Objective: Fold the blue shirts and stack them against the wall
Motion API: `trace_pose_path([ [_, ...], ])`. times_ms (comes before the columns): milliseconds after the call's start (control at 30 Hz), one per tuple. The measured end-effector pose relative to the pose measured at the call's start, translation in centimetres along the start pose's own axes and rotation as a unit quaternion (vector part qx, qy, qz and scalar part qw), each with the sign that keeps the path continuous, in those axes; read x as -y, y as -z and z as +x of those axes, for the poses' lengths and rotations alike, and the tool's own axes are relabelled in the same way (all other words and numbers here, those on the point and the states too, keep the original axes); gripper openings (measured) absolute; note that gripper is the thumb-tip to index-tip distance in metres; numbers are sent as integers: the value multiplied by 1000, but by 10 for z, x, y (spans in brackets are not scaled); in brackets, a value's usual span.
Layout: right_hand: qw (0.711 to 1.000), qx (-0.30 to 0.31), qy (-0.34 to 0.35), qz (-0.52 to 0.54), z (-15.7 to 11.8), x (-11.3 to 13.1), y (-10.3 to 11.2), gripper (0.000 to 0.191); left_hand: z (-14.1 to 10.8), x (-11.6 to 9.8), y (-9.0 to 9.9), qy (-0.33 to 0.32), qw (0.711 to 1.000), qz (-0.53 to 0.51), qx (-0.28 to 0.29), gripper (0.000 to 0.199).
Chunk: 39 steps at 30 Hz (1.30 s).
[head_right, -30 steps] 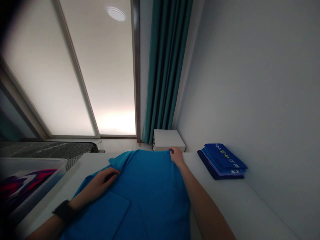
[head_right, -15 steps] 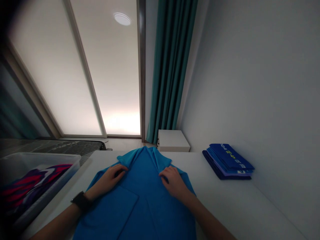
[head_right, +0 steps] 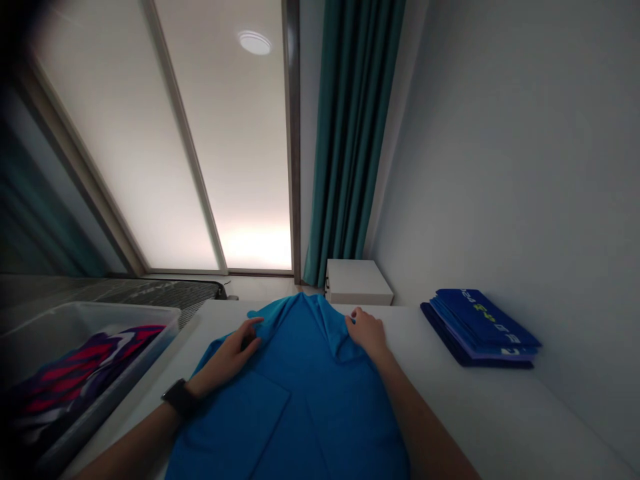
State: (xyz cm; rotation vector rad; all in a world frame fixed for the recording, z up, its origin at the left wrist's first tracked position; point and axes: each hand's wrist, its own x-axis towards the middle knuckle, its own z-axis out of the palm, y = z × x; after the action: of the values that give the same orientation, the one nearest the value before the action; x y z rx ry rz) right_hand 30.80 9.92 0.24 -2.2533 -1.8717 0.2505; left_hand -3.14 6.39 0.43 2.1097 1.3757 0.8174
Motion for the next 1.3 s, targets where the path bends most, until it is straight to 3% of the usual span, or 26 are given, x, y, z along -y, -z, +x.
trace_pose_path([
  [200,1000,5,9,6,2,-1,-8,29,21,22,30,102,994,0,-39,51],
  [300,1000,10,12,16,6,-4,-10,28,42,39,42,168,985,40,1,45],
  [400,999,16,8,29,10,-8,-12,26,64,47,42,193,980,47,27,34],
  [567,997,30,20,74,17,-14,-15,15,89,46,36,203,975,63,58,23],
  [667,993,32,48,107,20,-17,-13,19,93,43,38,199,975,69,72,20],
  [800,989,31,73,126,22,-22,-5,34,92,41,48,179,977,87,79,31],
  [967,991,50,79,101,29,-29,4,20,104,38,66,151,974,146,85,32],
  [1133,998,23,25,52,52,-36,21,18,125,29,83,126,969,205,49,23],
  [1300,997,-4,-36,64,75,-46,56,13,138,20,94,123,969,214,-31,23],
])
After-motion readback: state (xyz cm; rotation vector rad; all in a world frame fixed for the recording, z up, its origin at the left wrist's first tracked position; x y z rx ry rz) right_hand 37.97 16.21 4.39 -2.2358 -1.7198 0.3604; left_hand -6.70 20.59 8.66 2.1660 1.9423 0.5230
